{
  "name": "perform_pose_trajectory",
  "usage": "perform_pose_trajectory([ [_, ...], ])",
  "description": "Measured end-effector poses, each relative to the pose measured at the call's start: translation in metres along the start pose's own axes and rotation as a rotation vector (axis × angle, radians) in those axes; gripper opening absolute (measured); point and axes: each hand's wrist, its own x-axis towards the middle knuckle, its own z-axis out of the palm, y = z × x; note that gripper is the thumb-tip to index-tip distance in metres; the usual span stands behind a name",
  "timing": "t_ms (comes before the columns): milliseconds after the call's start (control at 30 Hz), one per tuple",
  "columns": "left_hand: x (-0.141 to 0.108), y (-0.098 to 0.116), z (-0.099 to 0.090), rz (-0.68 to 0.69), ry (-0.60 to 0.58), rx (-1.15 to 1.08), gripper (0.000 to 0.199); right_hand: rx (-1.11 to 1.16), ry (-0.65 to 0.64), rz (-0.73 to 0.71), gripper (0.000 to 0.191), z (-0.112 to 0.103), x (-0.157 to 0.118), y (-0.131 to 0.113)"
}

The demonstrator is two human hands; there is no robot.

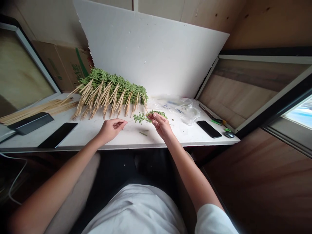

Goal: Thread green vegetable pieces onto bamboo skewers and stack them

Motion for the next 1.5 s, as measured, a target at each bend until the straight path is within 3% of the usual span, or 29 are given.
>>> perform_pose_trajectory([
  [933,0.0,0.007,-0.004,0.101,-0.021,0.056,0.029,-0.079,0.044,-0.061,0.027,0.009,-0.007,-0.005],
  [1500,-0.002,0.004,-0.001,0.154,-0.047,0.043,0.023,-0.085,-0.007,0.019,0.031,0.01,-0.007,0.009],
])
